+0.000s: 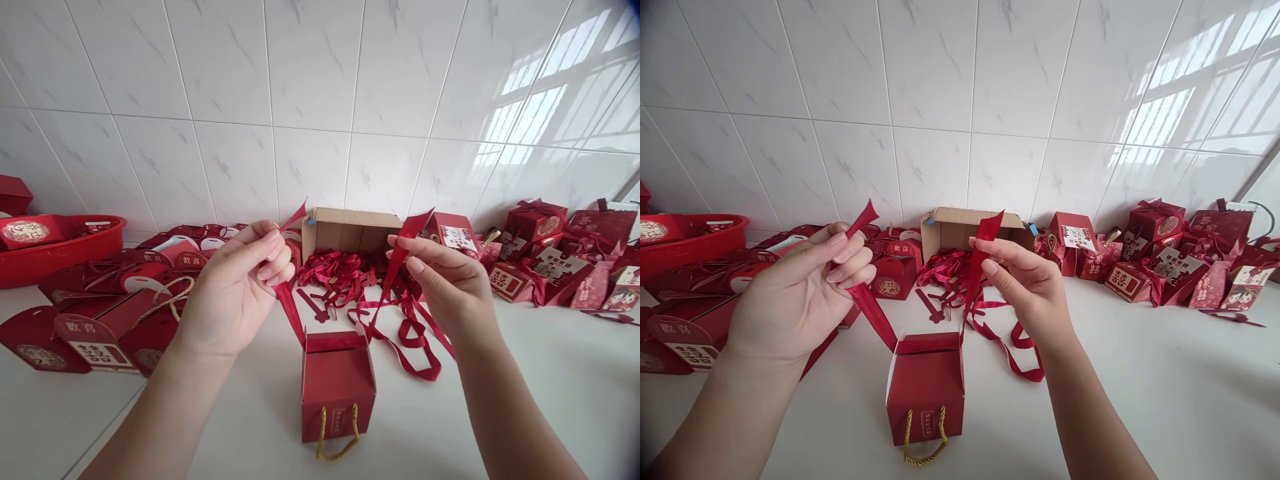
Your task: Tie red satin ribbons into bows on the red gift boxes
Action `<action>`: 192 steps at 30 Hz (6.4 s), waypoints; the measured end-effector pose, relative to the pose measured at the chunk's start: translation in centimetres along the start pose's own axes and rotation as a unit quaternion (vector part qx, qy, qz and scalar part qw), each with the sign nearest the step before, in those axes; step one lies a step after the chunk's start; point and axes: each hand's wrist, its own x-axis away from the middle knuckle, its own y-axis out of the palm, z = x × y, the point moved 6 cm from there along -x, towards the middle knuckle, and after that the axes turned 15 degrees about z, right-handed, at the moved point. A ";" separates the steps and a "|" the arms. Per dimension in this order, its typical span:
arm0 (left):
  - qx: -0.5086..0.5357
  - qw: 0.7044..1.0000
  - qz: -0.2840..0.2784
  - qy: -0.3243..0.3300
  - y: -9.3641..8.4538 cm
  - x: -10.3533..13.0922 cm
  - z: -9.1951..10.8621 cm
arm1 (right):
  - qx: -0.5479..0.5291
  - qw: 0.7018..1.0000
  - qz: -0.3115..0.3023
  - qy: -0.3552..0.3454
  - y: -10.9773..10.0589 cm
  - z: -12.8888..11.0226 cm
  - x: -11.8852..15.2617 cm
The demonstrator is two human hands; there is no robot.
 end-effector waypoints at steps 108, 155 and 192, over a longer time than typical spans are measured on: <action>-0.414 0.890 -0.100 0.161 1.9 1.9 -2.7 | -0.051 0.988 -0.092 0.111 4.5 0.0 3.0; -0.648 0.669 0.020 0.364 -8.7 5.7 1.8 | -0.070 0.915 0.145 0.370 -7.1 6.1 8.7; -0.776 0.587 -0.016 0.233 -15.7 6.8 -3.6 | -0.152 0.809 0.212 0.528 -10.9 9.8 13.1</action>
